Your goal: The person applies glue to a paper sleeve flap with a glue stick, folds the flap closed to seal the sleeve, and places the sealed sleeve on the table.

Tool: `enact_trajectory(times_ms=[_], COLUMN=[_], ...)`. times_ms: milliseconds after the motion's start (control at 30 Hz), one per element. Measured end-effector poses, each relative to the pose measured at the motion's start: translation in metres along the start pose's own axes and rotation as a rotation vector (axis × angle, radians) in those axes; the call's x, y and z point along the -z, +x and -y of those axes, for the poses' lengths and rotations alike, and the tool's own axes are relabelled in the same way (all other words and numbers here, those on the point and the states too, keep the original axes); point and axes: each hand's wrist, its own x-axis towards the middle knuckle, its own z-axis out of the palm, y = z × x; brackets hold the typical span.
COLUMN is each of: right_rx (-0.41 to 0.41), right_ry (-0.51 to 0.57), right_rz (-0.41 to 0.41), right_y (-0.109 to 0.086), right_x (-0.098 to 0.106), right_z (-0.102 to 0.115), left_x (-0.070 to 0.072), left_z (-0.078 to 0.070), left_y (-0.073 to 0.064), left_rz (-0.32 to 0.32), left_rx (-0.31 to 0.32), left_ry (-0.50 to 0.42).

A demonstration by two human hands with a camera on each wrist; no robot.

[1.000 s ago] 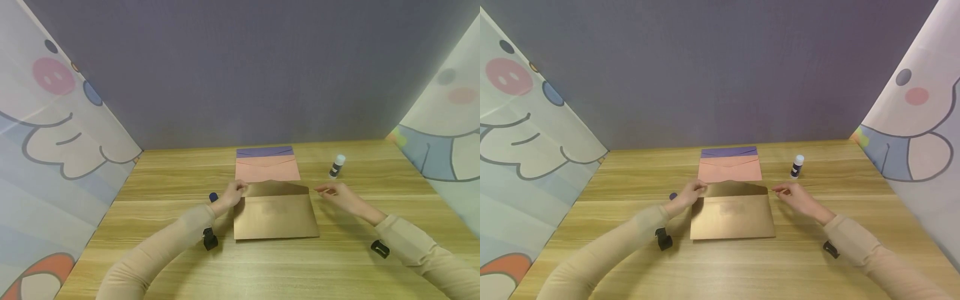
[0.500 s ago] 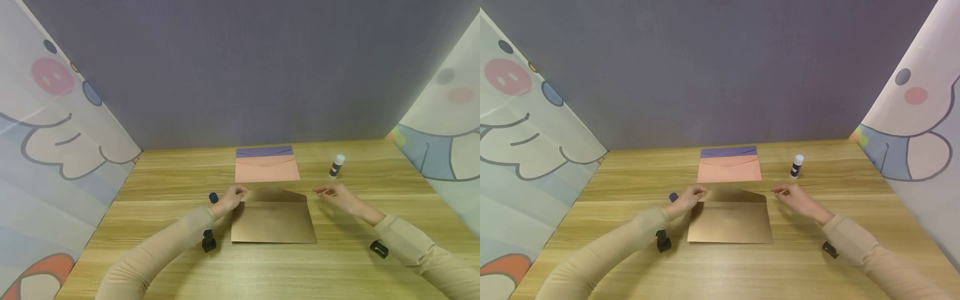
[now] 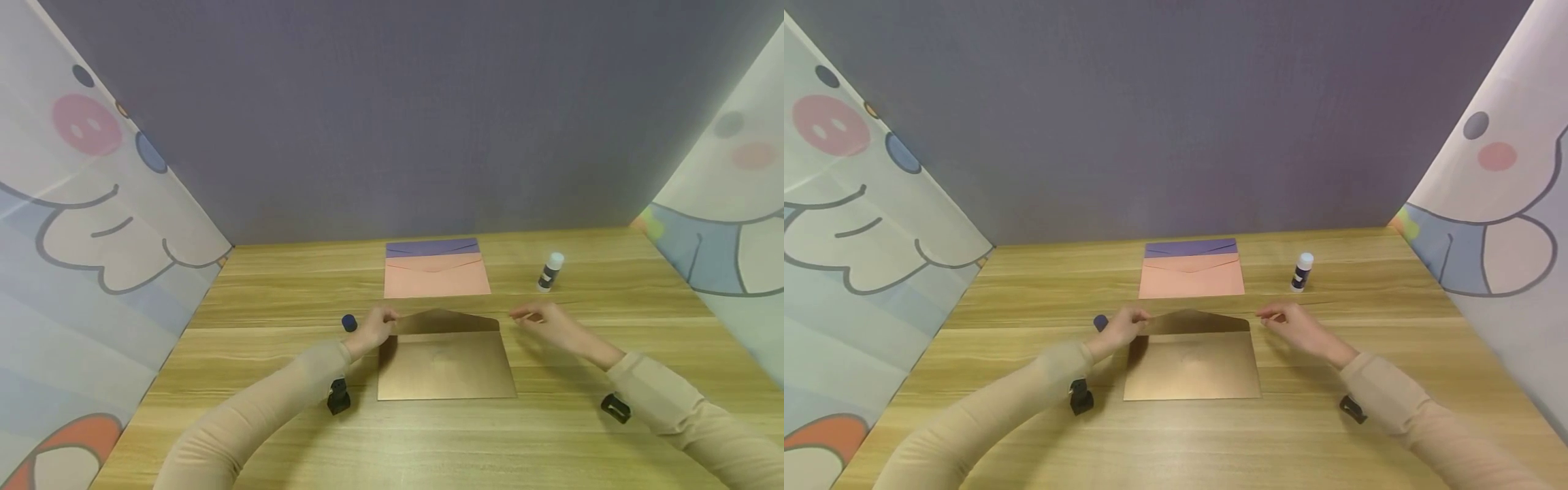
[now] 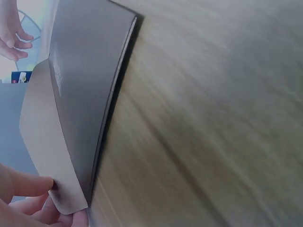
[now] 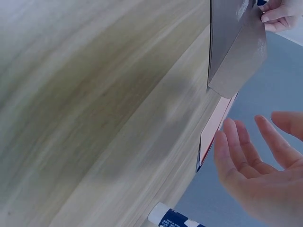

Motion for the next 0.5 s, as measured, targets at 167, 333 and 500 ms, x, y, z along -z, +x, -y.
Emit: enact_trajectory(times_ms=[167, 333, 500], right_rx=[-0.003, 0.017, 0.063], right_ry=[0.005, -0.009, -0.089], right_rz=[0.027, 0.063, 0.079], right_y=[0.002, 0.006, 0.010], right_x=[-0.004, -0.010, -0.019], right_z=[-0.001, 0.001, 0.007], left_x=[0.001, 0.008, 0.014], left_z=[0.002, 0.001, -0.001], left_y=[0.000, -0.004, -0.014], left_rz=[-0.018, -0.057, -0.135], left_rx=[-0.049, -0.161, -0.457], left_ry=[0.015, 0.086, 0.334])
